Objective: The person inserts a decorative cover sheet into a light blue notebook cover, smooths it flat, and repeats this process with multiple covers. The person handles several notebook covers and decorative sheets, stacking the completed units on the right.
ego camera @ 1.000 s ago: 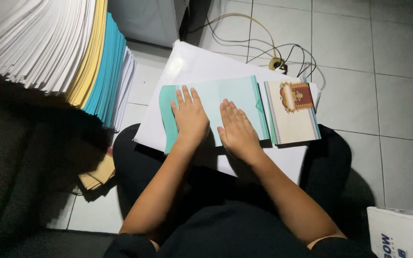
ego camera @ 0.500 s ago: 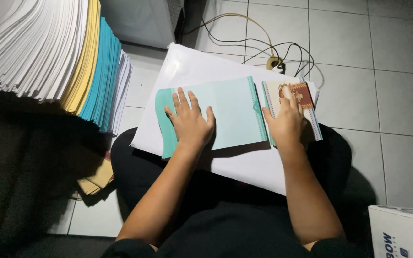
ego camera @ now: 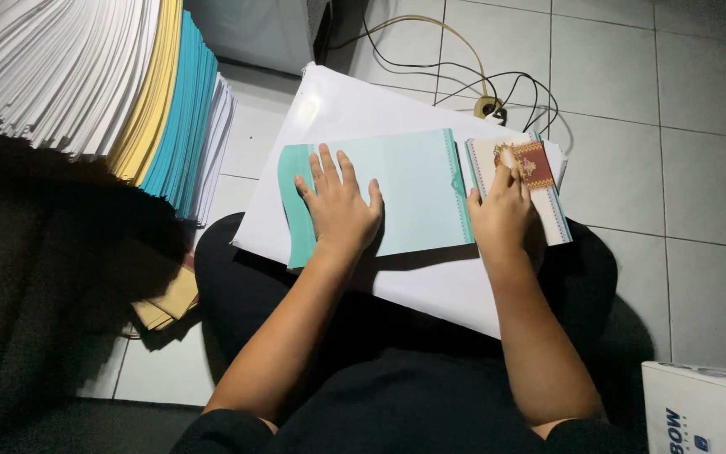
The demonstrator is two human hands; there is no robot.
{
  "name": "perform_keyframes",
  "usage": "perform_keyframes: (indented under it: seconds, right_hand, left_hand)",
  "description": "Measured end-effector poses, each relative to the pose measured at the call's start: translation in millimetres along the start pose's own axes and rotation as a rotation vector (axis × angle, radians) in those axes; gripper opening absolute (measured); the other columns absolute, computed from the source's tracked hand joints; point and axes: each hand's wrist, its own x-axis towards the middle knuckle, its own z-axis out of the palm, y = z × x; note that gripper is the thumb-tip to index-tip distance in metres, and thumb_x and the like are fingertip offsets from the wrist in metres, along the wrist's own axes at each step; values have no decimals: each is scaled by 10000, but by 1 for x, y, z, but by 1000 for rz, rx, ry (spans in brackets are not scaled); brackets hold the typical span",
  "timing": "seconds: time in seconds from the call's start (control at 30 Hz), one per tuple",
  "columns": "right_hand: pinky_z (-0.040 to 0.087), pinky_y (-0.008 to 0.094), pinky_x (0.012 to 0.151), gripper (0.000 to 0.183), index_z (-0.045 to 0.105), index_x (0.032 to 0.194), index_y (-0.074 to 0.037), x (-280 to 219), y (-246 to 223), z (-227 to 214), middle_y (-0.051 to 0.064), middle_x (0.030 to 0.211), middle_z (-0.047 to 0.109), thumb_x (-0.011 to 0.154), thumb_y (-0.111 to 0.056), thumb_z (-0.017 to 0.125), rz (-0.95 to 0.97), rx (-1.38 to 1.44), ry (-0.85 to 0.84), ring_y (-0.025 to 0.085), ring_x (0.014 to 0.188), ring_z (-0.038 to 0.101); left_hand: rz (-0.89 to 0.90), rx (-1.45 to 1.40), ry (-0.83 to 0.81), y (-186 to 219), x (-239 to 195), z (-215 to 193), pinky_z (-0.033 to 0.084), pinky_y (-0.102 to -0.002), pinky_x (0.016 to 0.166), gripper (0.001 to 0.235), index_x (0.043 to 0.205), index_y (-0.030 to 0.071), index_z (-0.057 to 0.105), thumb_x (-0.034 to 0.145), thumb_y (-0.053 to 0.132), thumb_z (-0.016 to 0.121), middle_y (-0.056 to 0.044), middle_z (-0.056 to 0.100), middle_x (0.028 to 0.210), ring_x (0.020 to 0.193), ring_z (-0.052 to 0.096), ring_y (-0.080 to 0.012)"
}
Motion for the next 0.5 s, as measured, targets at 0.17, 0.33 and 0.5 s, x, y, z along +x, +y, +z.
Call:
perform_keyframes:
  seconds: [0.17, 0.33, 0.5]
  right_hand:
    - [567, 552, 752, 810, 240, 1589, -104, 6, 22, 37, 217, 934, 730, 947, -324, 683, 129, -165, -225, 416, 865, 737]
    - [547, 576, 732, 801, 279, 1589, -164, 21, 42, 47, 219, 988, 725, 936, -416, 670, 185, -152, -331, 443, 881, 733]
    - [543, 550, 857, 566, 564, 1422, -80, 22, -12, -33, 291, 1047, 731, 962, -385, 690, 173, -69, -350, 468, 1002, 715]
  left_hand:
    - [0, -3, 0, -1, 1, 3, 94, -732, 1150, 730, 1502, -38, 405, 996, 489, 423, -346, 285, 1587, 1514, 223, -478]
    - [-2, 10, 14, -2, 1, 5, 104, -730, 1154, 732, 1503, -33, 403, 995, 494, 422, -340, 283, 1590, 1517, 221, -471]
    - [6, -9, 27, -1, 0, 3, 104, -722, 1153, 720, 1491, -33, 422, 990, 484, 440, -341, 312, 1575, 1508, 246, -471]
